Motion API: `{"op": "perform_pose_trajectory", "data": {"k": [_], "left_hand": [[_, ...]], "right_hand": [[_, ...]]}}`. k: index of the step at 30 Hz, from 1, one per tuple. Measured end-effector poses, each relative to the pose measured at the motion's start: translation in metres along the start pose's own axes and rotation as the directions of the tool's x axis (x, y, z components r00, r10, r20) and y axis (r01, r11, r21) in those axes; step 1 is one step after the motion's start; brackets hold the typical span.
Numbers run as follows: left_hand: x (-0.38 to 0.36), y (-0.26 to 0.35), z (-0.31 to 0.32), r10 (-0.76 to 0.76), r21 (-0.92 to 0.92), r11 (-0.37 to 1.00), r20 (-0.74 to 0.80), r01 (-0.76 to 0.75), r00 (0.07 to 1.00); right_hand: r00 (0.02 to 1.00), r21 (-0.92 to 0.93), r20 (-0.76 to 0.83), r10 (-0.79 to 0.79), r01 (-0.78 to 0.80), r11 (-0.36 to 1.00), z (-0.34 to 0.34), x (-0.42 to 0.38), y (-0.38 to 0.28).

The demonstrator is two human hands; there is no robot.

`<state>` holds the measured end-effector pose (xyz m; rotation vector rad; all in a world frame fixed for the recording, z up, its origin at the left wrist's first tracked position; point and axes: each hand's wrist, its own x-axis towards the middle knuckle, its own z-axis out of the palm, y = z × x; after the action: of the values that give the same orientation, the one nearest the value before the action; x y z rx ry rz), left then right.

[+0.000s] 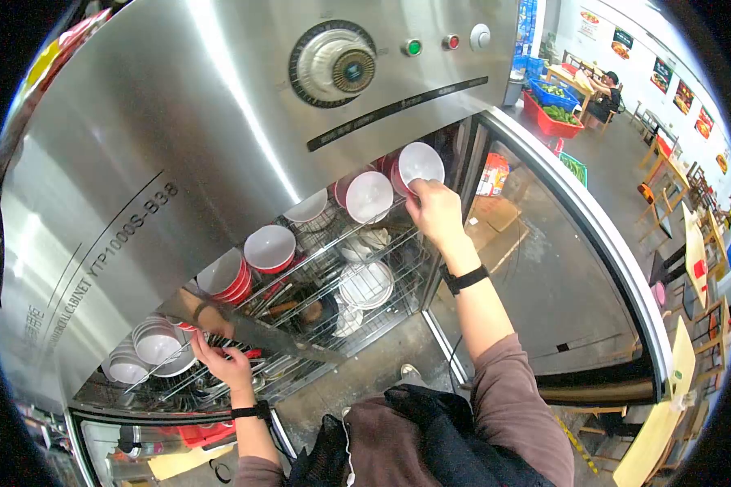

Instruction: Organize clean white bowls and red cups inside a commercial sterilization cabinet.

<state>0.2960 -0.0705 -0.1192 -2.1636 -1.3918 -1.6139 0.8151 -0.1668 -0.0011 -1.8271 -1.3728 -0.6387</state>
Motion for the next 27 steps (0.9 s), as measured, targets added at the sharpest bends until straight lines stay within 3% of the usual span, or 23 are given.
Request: {"op": "perform_pose_trajectory", "data": {"k": [2, 5, 6, 9, 10, 11, 13, 16, 19, 21, 27], "left_hand": [[0.000, 0.005, -0.002, -0.051, 0.017, 0.999, 0.010, 0.051, 0.999], [0.003, 0.012, -0.001, -0.001, 0.048, 0.999, -0.028, 0.002, 1.000], [0.001, 0.012, 0.000, -0.073, 0.022, 0.997, -0.008, 0.073, 0.997], [0.000, 0.016, 0.003, -0.061, 0.084, 0.994, -0.037, 0.064, 0.997], [0.000, 0.013, 0.004, 0.020, 0.142, 0.990, -0.054, -0.012, 0.998], [-0.003, 0.012, 0.004, -0.037, 0.160, 0.986, -0.038, 0.043, 0.999], [-0.005, 0.017, 0.004, -0.161, 0.054, 0.985, -0.028, 0.163, 0.987], [-0.003, 0.025, 0.003, -0.147, 0.094, 0.984, -0.039, 0.150, 0.988], [0.004, 0.033, 0.000, -0.018, 0.209, 0.978, -0.045, 0.027, 0.999], [0.005, 0.036, -0.003, -0.074, 0.154, 0.985, -0.030, 0.078, 0.997], [0.001, 0.024, -0.002, -0.068, 0.138, 0.988, -0.035, 0.072, 0.997]], "right_hand": [[0.998, 0.000, 0.058, 0.027, -0.027, 1.000, 0.000, 0.008, 0.005], [0.991, 0.005, 0.131, 0.029, -0.030, 1.000, 0.006, 0.022, 0.014], [0.991, 0.043, 0.132, 0.015, -0.021, 0.999, 0.011, 0.024, 0.019], [0.972, 0.034, 0.233, -0.033, 0.026, 0.999, 0.031, 0.030, 0.037], [0.966, 0.048, 0.254, -0.052, 0.041, 0.998, 0.030, 0.034, 0.036], [0.952, 0.049, 0.306, -0.009, -0.006, 0.999, 0.031, 0.038, 0.034], [0.953, 0.066, 0.301, -0.040, 0.021, 0.998, 0.042, 0.041, 0.041], [0.951, 0.057, 0.298, -0.078, 0.064, 0.996, 0.061, 0.046, 0.052], [0.956, 0.060, 0.293, -0.029, 0.012, 0.998, 0.076, 0.055, 0.058], [0.912, 0.005, 0.410, 0.009, -0.012, 1.000, 0.079, 0.064, 0.060], [0.912, 0.130, 0.400, -0.088, 0.039, 0.991, 0.113, 0.071, 0.079]]}}
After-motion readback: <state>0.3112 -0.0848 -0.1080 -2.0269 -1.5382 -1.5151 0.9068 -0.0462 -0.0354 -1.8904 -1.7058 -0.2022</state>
